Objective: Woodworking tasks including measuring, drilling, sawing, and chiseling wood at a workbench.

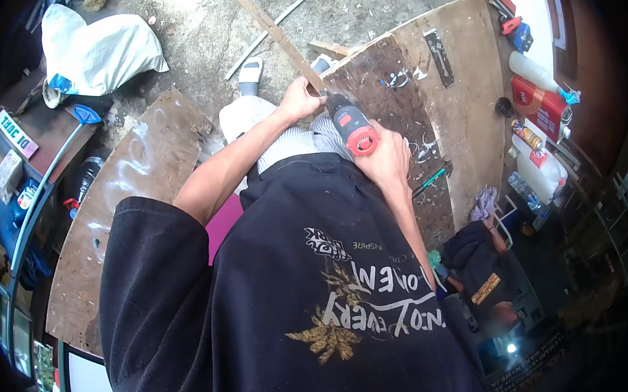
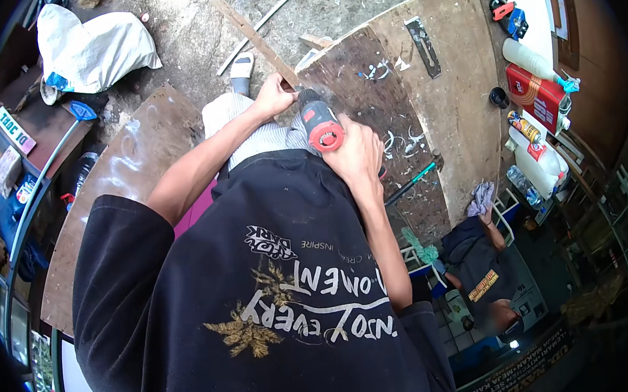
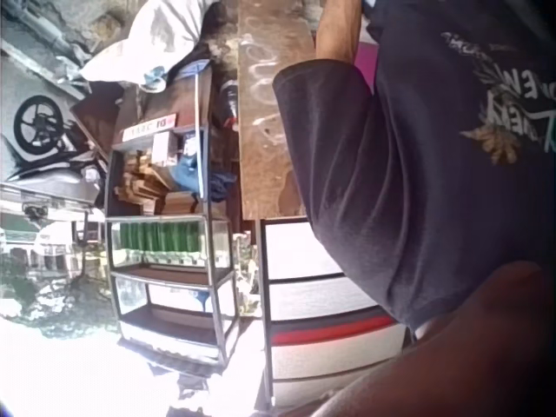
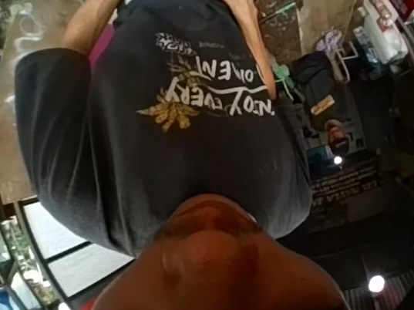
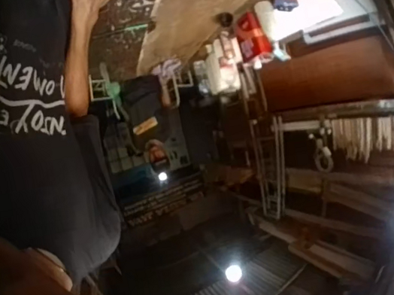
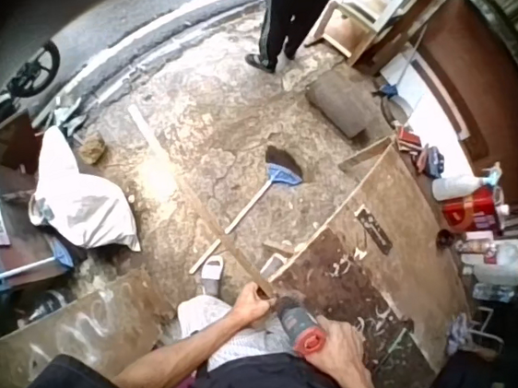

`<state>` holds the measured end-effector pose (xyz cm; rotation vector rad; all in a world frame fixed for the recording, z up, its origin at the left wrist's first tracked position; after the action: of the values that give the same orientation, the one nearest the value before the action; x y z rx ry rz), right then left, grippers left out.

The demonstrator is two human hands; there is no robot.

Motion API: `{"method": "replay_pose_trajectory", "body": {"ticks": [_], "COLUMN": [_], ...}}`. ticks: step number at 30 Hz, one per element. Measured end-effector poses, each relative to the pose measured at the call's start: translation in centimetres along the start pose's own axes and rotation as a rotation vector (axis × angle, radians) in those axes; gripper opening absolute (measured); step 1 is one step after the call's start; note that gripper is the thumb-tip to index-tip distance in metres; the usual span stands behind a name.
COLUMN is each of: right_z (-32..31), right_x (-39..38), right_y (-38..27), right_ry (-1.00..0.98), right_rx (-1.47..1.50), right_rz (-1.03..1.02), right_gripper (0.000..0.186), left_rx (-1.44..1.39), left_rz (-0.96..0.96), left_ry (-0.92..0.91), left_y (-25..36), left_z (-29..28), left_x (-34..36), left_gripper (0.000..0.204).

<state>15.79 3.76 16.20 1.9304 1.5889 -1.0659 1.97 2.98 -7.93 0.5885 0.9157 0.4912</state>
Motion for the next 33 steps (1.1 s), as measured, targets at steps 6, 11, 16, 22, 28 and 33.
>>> {"method": "replay_pose_trajectory", "body": {"ticks": [6,11,16,22,28,33], "right_z": [3.8,8.5,14.4,21.3,25.2,31.2], "right_x": [-7.8,-13.6,-18.2,-21.5,-22.5,-24.5], "right_y": [6.8,10.3,10.4,12.4,16.3,23.7], "right_ry": [0.254,0.428,0.440,0.403,0.478,0.536], "right_rx": [0.373,0.534,0.641,0.675,0.795,0.832], "right_rz": [0.119,0.298,0.448,0.630,0.645,0.623], "right_gripper": [0.035,0.034,0.033,0.045,0.047,0.050], "left_rx": [0.049,-0.137,-0.156,-0.101,-0.113,-0.048], "left_rz": [-0.031,-0.011,-0.015,0.032,-0.317,-0.119], "left_ry": [0.021,-0.044,-0.053,-0.049,-0.180,0.032], "left_y": [3.3,3.2,3.0,2.9,-3.8,-4.5], "left_z": [0.4,0.1,-0.4,0.7,8.5,10.4], "left_x": [-1.2,-1.5,-1.1,-1.6,-4.1,-2.8], "left_gripper": [0.048,0.042,0.036,0.037,0.046,0.025]}}
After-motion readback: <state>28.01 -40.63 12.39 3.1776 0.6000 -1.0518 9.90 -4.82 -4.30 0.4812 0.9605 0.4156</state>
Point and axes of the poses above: each hand's wrist, its own x-axis towards the middle knuckle, its own z-axis out of the palm, y = z × x, the point moved 6 cm from there along x, towards the middle knuckle, and after that the axes turned 11 degrees about -y, right-handed, at the moved point
